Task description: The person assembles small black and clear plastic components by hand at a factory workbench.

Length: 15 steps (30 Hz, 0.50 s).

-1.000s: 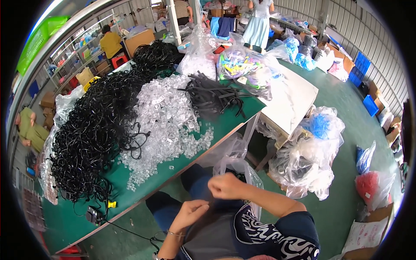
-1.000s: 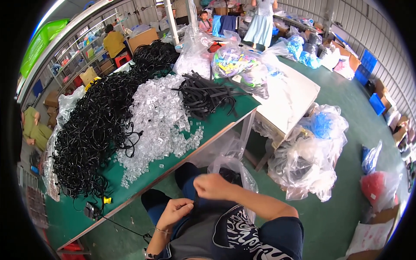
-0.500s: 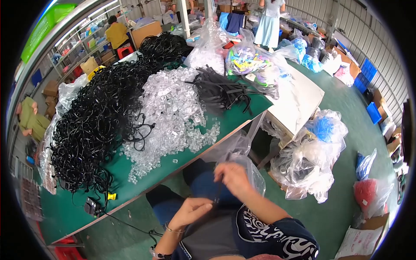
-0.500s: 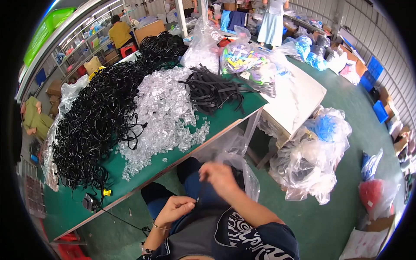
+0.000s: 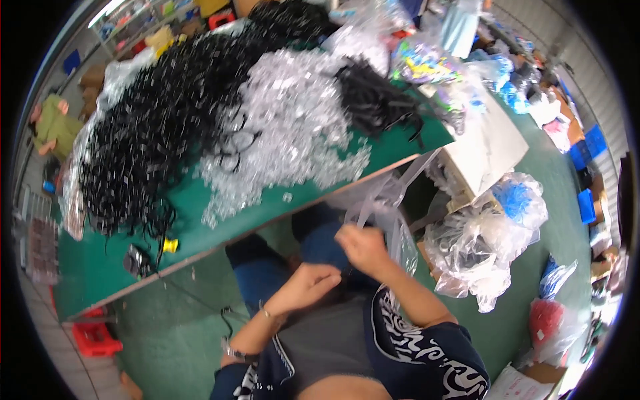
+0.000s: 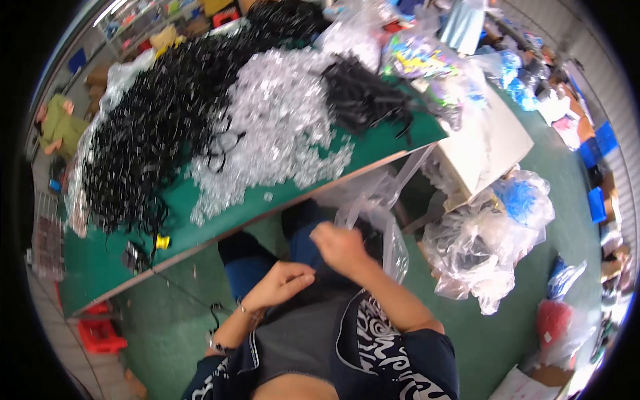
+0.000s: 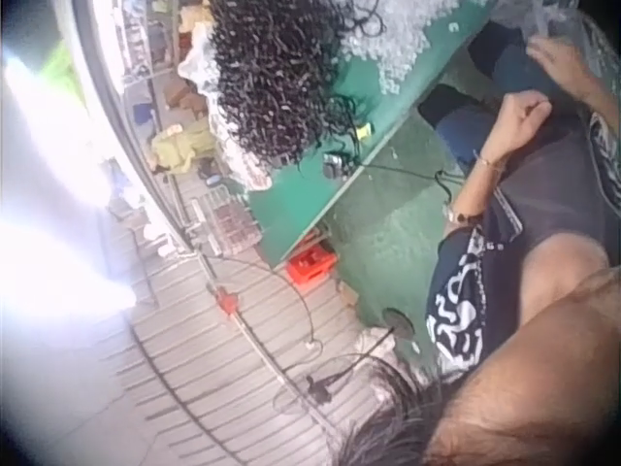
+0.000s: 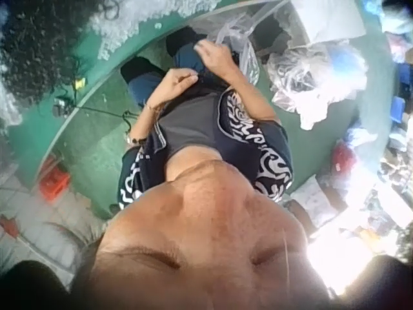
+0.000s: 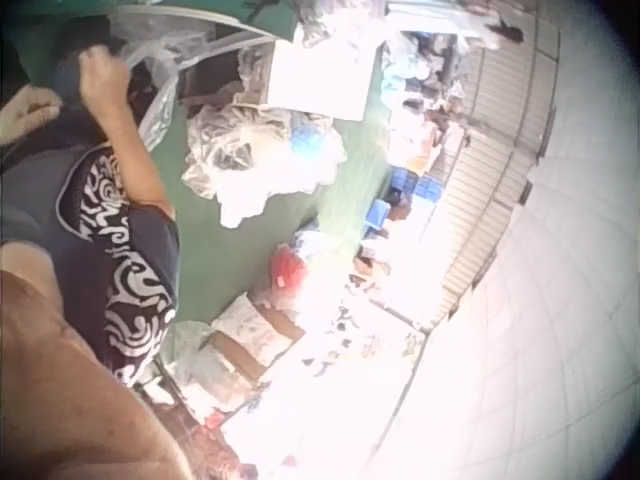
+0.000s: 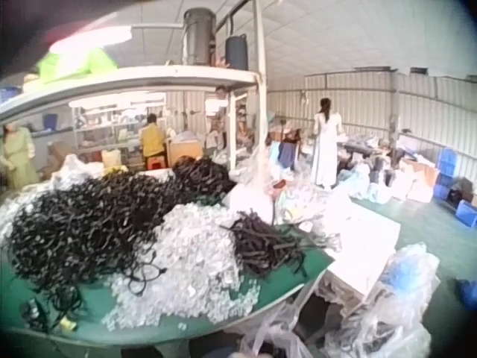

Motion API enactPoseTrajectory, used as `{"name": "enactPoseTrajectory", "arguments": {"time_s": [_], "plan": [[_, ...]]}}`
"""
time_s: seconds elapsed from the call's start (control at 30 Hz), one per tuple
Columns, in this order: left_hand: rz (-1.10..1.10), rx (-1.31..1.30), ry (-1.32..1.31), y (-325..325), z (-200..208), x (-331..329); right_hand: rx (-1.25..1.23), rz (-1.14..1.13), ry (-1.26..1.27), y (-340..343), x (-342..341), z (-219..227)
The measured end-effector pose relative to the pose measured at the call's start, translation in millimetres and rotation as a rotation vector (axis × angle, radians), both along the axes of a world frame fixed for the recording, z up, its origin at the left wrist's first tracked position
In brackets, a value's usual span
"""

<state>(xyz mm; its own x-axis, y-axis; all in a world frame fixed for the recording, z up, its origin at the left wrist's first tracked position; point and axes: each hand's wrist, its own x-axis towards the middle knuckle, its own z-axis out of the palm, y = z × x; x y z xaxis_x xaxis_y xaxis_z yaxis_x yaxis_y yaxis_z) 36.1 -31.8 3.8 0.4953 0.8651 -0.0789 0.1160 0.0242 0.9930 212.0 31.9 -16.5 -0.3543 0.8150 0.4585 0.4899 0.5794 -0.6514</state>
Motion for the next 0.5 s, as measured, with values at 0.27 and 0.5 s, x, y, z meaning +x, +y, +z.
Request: {"name": "enactPoseTrajectory", "arguments": {"time_s": [0.27,0.5], "plan": [[0.068,-0.057,0.042,15.0,8.0,-3.7,0.036,-0.014,0.084,19.4,-1.8,-0.3],[0.653,0.586,0.445,51.3,6.1,-27.4,-0.569,0.039,0.511,25.7,12.2,7.9]]}}
